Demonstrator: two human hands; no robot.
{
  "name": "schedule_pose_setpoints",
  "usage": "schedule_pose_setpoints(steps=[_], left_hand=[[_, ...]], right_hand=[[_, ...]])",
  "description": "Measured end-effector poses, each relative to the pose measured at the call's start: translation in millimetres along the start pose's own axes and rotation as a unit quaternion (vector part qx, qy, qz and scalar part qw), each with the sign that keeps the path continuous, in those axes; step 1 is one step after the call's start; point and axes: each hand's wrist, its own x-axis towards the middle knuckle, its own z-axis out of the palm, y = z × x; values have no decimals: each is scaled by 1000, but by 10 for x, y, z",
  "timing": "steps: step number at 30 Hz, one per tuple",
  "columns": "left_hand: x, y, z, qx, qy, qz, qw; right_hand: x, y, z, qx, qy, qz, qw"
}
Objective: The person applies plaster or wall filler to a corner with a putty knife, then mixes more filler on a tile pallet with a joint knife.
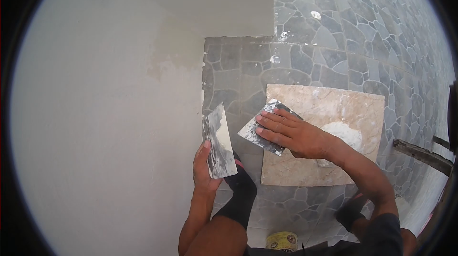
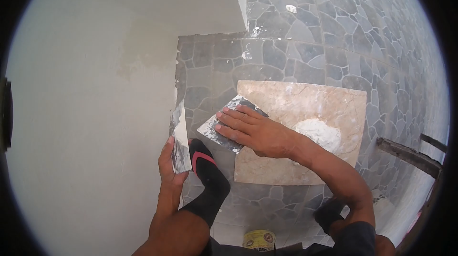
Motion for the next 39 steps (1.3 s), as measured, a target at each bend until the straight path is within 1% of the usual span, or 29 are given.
schedule_pose_setpoints(steps=[2,3,4,5,6,7,9,10,12,13,16,17,19,20,21,23,26,28,30,32,33,35,36,38,39], left_hand=[[22,130,100,42,-10,48,998],[43,156,159,99,16,93,991],[56,180,251,128,25,135,982],[66,200,353,157,33,177,971],[61,214,402,186,41,217,957],[51,228,373,239,47,242,939],[50,217,377,335,71,319,884],[34,197,377,381,84,353,850],[-23,159,453,416,115,387,815],[-38,143,482,433,129,403,796],[-25,105,437,475,146,455,739],[-43,101,416,483,135,452,738],[-108,88,362,500,113,445,735],[-129,76,335,514,106,451,721],[-144,54,311,528,100,458,708],[-152,38,303,538,89,465,698],[-157,10,211,568,77,462,677],[-141,8,168,593,76,458,657],[-145,25,144,609,73,438,657],[-121,40,92,655,48,446,608],[-106,53,76,677,36,449,582],[-80,44,103,666,50,460,585],[-81,45,110,661,58,466,586],[-121,65,85,678,53,430,594],[-138,71,69,686,50,412,598]], right_hand=[[-69,63,-6,83,45,55,994],[-85,9,12,120,137,57,982],[-78,-94,-68,181,119,140,966],[-54,-236,-208,239,100,223,940],[-24,-334,-269,295,79,303,903],[-2,-374,-223,305,109,307,895],[52,-439,-102,325,167,315,876],[87,-476,-55,329,172,315,873],[178,-551,29,335,185,314,869],[230,-607,87,351,216,293,863],[320,-679,309,342,262,274,860],[358,-725,314,345,275,270,856],[426,-823,311,384,270,293,833],[450,-857,312,403,267,304,821],[468,-861,334,381,268,302,832],[498,-854,392,336,267,296,853],[582,-890,355,326,281,285,857],[627,-903,339,330,278,295,853],[682,-912,322,337,278,297,849],[739,-918,314,348,283,294,844],[777,-910,332,343,305,278,844],[840,-883,387,334,348,246,841],[861,-889,371,345,343,249,837],[904,-903,331,365,334,255,831],[921,-894,340,361,326,256,835]])
